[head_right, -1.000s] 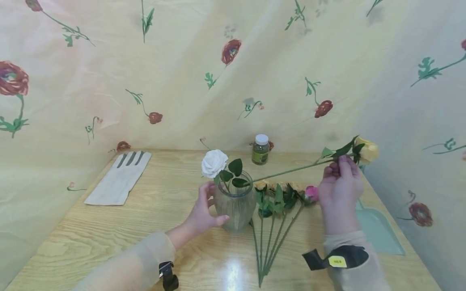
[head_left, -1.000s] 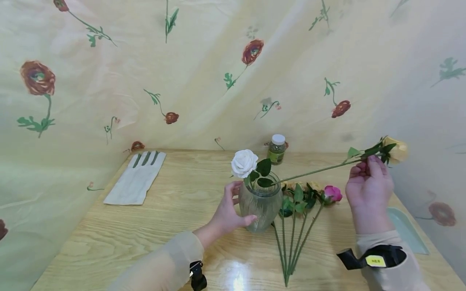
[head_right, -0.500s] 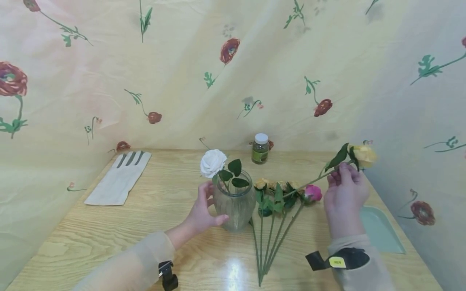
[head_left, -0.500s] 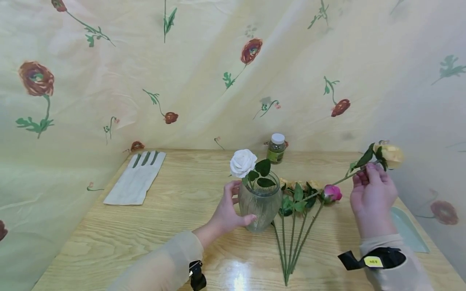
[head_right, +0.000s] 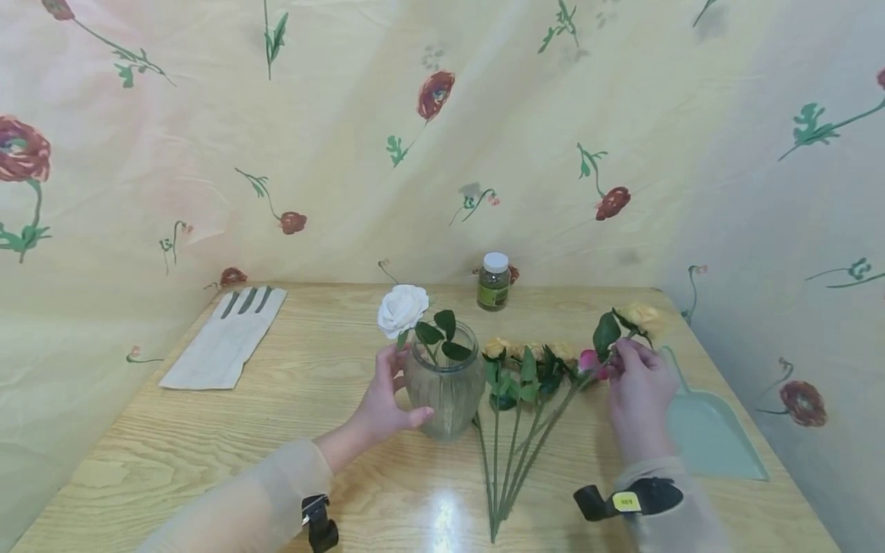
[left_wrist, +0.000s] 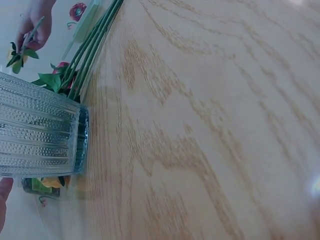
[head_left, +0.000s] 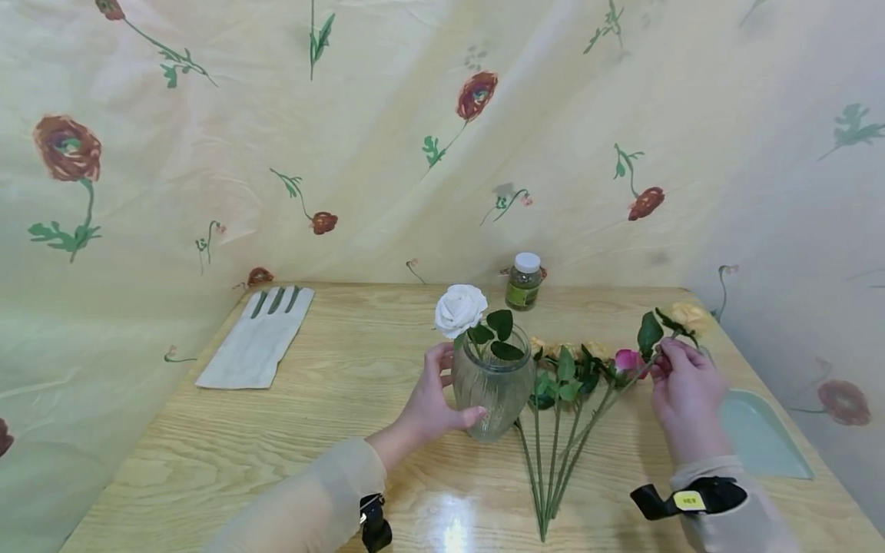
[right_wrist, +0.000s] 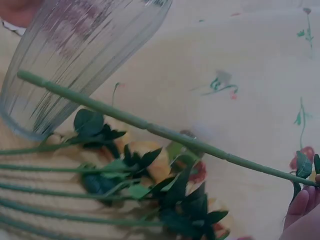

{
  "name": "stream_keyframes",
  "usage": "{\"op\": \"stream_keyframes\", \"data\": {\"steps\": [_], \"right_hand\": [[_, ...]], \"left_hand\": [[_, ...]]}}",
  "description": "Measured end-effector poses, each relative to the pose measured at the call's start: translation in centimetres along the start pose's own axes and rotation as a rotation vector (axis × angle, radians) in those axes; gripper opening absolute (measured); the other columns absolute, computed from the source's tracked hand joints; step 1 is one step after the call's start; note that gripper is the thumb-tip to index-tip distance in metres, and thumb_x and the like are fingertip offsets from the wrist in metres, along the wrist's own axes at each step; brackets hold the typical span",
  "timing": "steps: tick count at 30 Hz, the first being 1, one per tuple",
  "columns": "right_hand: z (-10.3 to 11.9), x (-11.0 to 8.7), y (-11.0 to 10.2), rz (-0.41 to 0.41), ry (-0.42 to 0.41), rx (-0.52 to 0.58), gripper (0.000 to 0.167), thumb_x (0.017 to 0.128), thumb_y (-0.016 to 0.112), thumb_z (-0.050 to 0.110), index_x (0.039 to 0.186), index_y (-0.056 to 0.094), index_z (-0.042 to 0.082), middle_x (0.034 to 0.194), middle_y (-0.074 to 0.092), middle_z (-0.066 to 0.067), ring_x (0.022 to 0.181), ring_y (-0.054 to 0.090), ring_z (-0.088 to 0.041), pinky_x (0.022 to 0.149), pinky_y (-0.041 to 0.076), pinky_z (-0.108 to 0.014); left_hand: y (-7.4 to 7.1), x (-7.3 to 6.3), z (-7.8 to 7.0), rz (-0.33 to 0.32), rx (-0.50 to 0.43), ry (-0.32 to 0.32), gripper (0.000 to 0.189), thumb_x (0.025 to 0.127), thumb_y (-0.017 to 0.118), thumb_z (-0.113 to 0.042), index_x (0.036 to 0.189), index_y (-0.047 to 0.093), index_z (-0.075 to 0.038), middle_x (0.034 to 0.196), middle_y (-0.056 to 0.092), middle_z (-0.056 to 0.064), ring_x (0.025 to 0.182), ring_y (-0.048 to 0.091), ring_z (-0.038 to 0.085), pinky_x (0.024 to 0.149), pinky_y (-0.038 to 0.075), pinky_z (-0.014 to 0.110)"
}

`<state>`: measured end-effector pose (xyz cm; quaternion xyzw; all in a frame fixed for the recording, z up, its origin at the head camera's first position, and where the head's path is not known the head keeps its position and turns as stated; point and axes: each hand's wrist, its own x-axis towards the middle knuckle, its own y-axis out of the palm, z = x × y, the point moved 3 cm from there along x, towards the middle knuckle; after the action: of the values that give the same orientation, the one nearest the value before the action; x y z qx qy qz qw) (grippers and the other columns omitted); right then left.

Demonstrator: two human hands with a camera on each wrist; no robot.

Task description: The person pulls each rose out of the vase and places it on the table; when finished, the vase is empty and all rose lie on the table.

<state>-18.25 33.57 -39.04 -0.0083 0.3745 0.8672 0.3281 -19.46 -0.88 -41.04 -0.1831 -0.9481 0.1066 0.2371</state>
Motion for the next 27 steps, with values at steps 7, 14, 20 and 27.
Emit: {"op": "stream_keyframes", "data": {"steps": [7, 14, 20, 27], "right_hand": [[-1.9, 0.3, -1.9, -0.046, 0.012, -0.117, 0.003, 0.084, 0.066, 0.001, 0.085, 0.063, 0.003, 0.073, 0.059, -0.003, 0.059, 0.052, -0.011, 0.048, 0.046, -0.02], [-3.1, 0.4, -3.4, -0.055, 0.033, -0.177, 0.007, 0.085, 0.065, 0.001, 0.079, 0.066, 0.005, 0.07, 0.062, -0.003, 0.057, 0.055, -0.011, 0.048, 0.048, -0.02], [-4.1, 0.2, -4.6, -0.068, 0.034, -0.251, 0.004, 0.087, 0.064, 0.006, 0.088, 0.067, 0.008, 0.085, 0.058, 0.0, 0.066, 0.055, -0.01, 0.055, 0.049, -0.02], [-4.9, 0.2, -5.2, -0.055, 0.029, -0.416, 0.005, 0.089, 0.062, 0.011, 0.091, 0.066, 0.011, 0.113, 0.046, 0.002, 0.071, 0.055, -0.006, 0.056, 0.049, -0.017]], "left_hand": [[0.1, 0.0, 0.0, 0.004, 0.0, -0.018, 0.089, 0.067, 0.077, -0.016, 0.135, 0.021, -0.006, 0.13, 0.038, 0.013, 0.116, 0.042, 0.026, 0.094, 0.041, 0.047], [0.2, 0.1, 0.1, 0.007, -0.011, -0.053, 0.093, 0.066, 0.081, -0.016, 0.136, 0.02, -0.007, 0.13, 0.038, 0.012, 0.117, 0.041, 0.026, 0.096, 0.041, 0.045], [0.3, 0.2, -0.1, 0.014, -0.027, -0.056, 0.097, 0.066, 0.083, -0.015, 0.138, 0.018, -0.008, 0.134, 0.036, 0.012, 0.121, 0.039, 0.026, 0.101, 0.036, 0.045], [0.5, 0.2, 0.0, 0.023, -0.039, -0.013, 0.096, 0.067, 0.081, -0.011, 0.135, 0.015, -0.01, 0.132, 0.04, 0.015, 0.122, 0.041, 0.026, 0.101, 0.036, 0.047]]}}
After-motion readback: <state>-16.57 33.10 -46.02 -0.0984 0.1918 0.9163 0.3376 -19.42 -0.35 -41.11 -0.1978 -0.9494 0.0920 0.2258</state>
